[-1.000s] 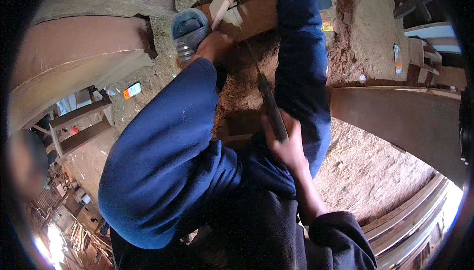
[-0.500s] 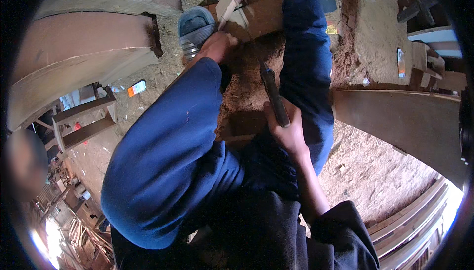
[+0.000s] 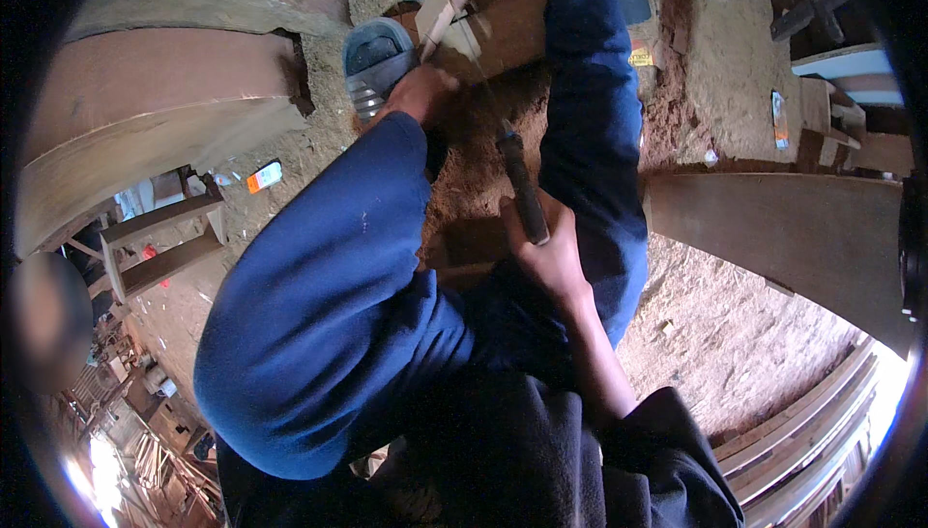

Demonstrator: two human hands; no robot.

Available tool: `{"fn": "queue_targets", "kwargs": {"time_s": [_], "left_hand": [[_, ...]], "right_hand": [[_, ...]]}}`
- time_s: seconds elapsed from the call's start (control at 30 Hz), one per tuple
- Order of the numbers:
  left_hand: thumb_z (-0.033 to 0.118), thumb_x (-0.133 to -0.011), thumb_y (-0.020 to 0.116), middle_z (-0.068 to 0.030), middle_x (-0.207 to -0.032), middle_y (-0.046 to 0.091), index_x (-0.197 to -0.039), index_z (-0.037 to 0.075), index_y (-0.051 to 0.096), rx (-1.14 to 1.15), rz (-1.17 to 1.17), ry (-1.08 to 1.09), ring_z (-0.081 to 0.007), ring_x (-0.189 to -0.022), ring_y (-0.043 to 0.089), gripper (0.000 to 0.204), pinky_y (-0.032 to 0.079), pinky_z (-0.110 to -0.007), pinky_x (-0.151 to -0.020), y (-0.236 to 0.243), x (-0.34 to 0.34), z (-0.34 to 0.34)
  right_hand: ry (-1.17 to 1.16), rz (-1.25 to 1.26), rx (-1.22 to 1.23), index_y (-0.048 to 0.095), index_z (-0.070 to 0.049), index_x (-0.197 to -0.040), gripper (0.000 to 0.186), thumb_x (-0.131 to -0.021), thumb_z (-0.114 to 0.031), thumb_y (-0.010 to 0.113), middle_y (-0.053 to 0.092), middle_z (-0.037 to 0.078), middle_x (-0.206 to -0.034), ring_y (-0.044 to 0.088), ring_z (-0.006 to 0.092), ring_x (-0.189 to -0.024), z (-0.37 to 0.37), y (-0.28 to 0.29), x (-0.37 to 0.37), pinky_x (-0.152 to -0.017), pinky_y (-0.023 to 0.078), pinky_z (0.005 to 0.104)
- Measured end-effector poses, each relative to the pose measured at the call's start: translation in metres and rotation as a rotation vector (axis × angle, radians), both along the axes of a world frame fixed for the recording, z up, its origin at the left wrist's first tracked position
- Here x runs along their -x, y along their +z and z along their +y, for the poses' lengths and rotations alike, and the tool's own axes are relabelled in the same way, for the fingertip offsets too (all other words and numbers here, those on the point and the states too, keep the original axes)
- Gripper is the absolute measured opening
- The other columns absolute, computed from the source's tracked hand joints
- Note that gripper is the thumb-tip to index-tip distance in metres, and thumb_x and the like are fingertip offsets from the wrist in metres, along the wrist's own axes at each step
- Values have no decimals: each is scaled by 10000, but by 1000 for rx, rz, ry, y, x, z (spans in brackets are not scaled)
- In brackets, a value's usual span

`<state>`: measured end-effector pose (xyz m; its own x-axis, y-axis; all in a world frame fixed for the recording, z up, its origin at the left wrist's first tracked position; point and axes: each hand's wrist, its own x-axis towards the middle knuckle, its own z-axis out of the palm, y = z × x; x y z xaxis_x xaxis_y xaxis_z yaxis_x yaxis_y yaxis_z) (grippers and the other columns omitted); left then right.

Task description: The person uses a hand saw to cut a small wooden plank placed on a larger wooden surface. They hold the plank steady with one hand and saw with the other, producing sawdust as they cut through the wood.

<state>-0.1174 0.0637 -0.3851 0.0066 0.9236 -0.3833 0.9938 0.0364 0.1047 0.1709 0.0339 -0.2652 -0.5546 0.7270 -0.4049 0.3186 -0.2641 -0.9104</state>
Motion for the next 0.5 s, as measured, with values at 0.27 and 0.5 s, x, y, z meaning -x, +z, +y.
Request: {"fn": "queue_targets", "kwargs": {"time_s": [0.27,0.5], "left_hand": [[202,-901,514,-141,-950,724,-920,112,744,235,157,-96,-277,-922,706,248,560,-398,-797,33,-15,21],[205,-905,494,-149,-943,722,-917,103,742,163,100,-91,-295,-916,705,268,559,-413,-795,3,-4,9]], "right_hand": [[17,-48,28,614,3,-918,152,-932,-148,620,538,-8,-722,460,54,-687,-6,18,-33,-613,406,240],[-6,6,-21,602,3,-895,127,-925,-119,620,520,-9,-699,453,48,-683,-4,14,-12,-604,399,235]]}}
